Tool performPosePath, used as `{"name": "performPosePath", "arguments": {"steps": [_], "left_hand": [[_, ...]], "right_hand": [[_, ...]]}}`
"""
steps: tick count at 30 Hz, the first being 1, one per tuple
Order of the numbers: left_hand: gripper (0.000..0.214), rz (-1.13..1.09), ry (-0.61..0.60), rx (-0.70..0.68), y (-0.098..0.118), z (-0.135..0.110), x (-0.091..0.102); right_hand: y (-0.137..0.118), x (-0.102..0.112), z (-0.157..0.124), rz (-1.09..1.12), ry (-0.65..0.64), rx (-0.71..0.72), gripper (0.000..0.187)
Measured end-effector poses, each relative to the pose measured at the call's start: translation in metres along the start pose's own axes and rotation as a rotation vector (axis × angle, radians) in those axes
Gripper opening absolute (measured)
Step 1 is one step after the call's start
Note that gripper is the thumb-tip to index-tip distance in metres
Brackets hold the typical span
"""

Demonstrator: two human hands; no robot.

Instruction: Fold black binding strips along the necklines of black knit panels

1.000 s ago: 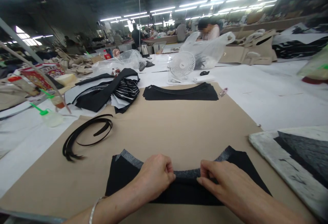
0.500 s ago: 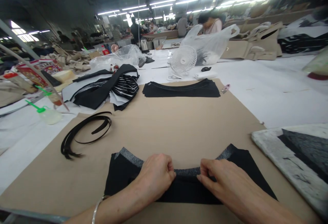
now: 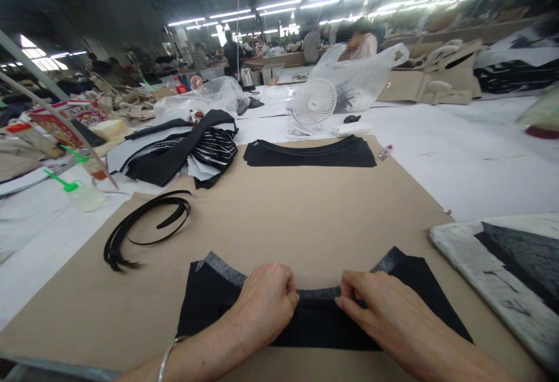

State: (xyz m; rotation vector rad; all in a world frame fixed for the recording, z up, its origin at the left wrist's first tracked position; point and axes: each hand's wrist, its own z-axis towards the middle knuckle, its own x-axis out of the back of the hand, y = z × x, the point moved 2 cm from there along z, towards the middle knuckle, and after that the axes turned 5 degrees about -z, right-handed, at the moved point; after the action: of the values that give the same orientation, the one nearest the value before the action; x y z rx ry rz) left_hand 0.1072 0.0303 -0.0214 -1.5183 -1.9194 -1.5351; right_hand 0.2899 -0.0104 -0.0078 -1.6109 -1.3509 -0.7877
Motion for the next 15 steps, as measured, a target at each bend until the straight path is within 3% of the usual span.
{"name": "performPosePath", "arguments": {"steps": [15], "left_hand": [[0.018, 0.028, 0.015, -0.059, 0.0012, -0.0006, -0.0015]], "right_hand": [[-0.0003, -0.0055, 0.0004, -0.037, 0.013, 0.011, 0.019]]}}
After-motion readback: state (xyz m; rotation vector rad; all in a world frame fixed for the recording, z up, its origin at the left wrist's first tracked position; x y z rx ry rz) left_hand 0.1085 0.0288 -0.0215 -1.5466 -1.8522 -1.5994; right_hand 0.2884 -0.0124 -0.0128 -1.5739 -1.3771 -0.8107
